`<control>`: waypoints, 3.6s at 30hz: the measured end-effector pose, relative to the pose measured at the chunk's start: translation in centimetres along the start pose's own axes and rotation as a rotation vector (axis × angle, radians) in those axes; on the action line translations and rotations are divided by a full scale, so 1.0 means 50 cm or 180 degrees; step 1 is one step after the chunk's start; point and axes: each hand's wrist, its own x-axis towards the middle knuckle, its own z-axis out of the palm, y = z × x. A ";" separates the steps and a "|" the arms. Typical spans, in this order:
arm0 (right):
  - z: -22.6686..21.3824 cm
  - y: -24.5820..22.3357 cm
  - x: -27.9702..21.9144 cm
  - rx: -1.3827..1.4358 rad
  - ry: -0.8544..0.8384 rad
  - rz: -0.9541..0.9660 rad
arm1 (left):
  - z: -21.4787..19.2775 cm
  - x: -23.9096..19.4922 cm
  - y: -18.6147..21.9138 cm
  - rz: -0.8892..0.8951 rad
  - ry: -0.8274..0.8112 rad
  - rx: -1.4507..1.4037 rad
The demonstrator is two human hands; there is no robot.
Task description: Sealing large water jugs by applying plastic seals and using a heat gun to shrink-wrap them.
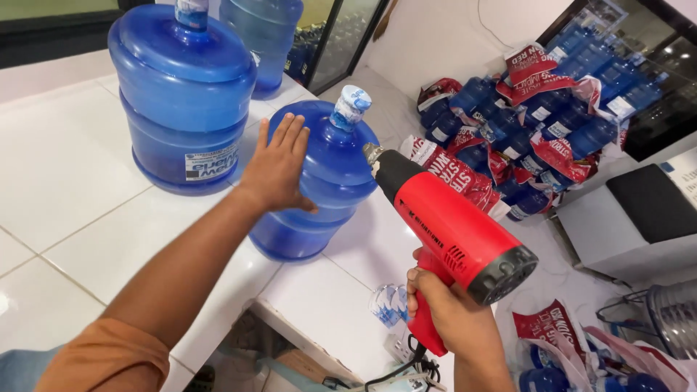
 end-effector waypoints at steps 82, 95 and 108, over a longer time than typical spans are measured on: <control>-0.036 0.040 -0.008 0.0306 0.0075 0.0306 | -0.029 -0.006 -0.063 0.0630 0.0328 -0.1252; -0.060 0.037 -0.033 0.0087 -0.0069 -0.0027 | 0.000 -0.092 0.146 -0.0710 0.0974 0.0029; -0.089 0.031 -0.009 0.0194 0.0136 0.0198 | 0.034 -0.069 0.149 -0.0388 0.1155 -0.0320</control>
